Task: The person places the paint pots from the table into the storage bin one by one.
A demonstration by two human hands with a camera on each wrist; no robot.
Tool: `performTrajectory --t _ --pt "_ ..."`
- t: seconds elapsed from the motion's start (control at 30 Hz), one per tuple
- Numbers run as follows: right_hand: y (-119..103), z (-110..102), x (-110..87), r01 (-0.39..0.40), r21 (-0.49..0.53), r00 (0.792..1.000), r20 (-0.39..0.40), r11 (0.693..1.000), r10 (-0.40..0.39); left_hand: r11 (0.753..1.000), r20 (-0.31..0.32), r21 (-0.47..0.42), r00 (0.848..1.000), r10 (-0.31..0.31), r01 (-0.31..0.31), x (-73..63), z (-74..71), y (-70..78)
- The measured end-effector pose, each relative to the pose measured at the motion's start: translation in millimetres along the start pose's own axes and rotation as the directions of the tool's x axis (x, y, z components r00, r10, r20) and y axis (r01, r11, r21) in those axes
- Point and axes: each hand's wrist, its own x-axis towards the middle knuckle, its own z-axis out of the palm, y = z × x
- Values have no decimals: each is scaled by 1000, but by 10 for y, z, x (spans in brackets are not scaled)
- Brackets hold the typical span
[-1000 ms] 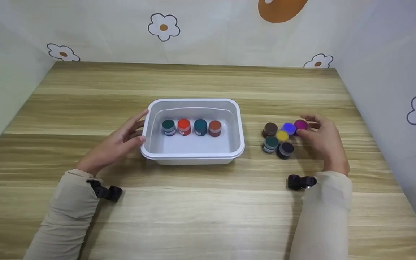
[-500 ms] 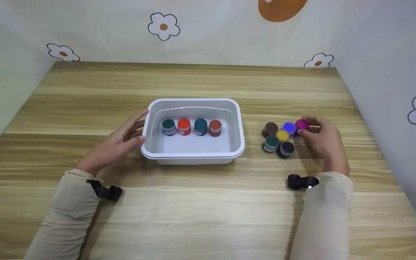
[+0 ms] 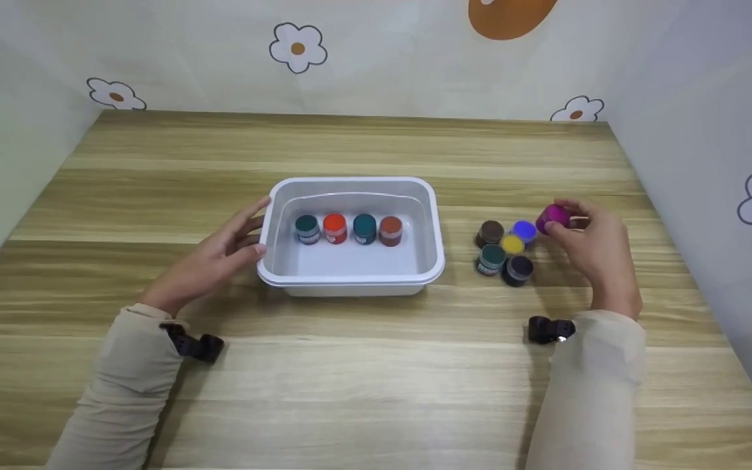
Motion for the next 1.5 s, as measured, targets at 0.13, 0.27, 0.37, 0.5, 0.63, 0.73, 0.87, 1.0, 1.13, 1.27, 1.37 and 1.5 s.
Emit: performTrajectory --t 0.13,0.27,0.37,0.5,0.63,0.73,0.87,1.0,1.13,1.27,1.37,1.5 --pt "-99 -45 -25 29 -1 998 -47 1000 -29 1000 -4 -7 1000 7 -7 1 0 6" --pt "-281 -70 -62 90 22 993 -73 996 -88 999 -9 -10 1000 30 -30 -4 -1 9" --pt "-484 -55 -112 151 51 985 -87 987 -146 999 -9 -7 999 38 -38 -7 -2 9" --pt "-824 57 -165 286 109 957 -92 952 -276 1000 -7 0 1000 28 -28 -14 -9 6" --pt "-1187 253 -196 389 156 920 -24 908 -390 1000 -10 11 1000 17 -17 -26 -20 5" --pt "-1434 408 -217 415 173 900 65 893 -431 1000 -18 22 1000 1 -1 -33 -17 6" --pt "-1694 622 -232 439 187 868 163 879 -468 999 -21 31 1000 -18 19 -30 -1 14" --pt "-1869 838 -245 461 197 837 226 865 -498 999 -8 39 1000 -4 5 -11 12 17" --pt "-2002 1044 -259 488 187 811 263 853 -522 999 -2 45 1000 7 -7 5 19 24" --pt "-2127 1234 -262 514 172 785 302 841 -541 999 -3 32 1000 24 -24 -1 14 25" --pt "-2208 1357 -280 528 152 766 340 835 -546 999 0 22 999 34 -34 -8 12 17" --pt "-2296 1492 -326 568 87 746 367 819 -556 999 -1 18 999 39 -39 -12 9 0"
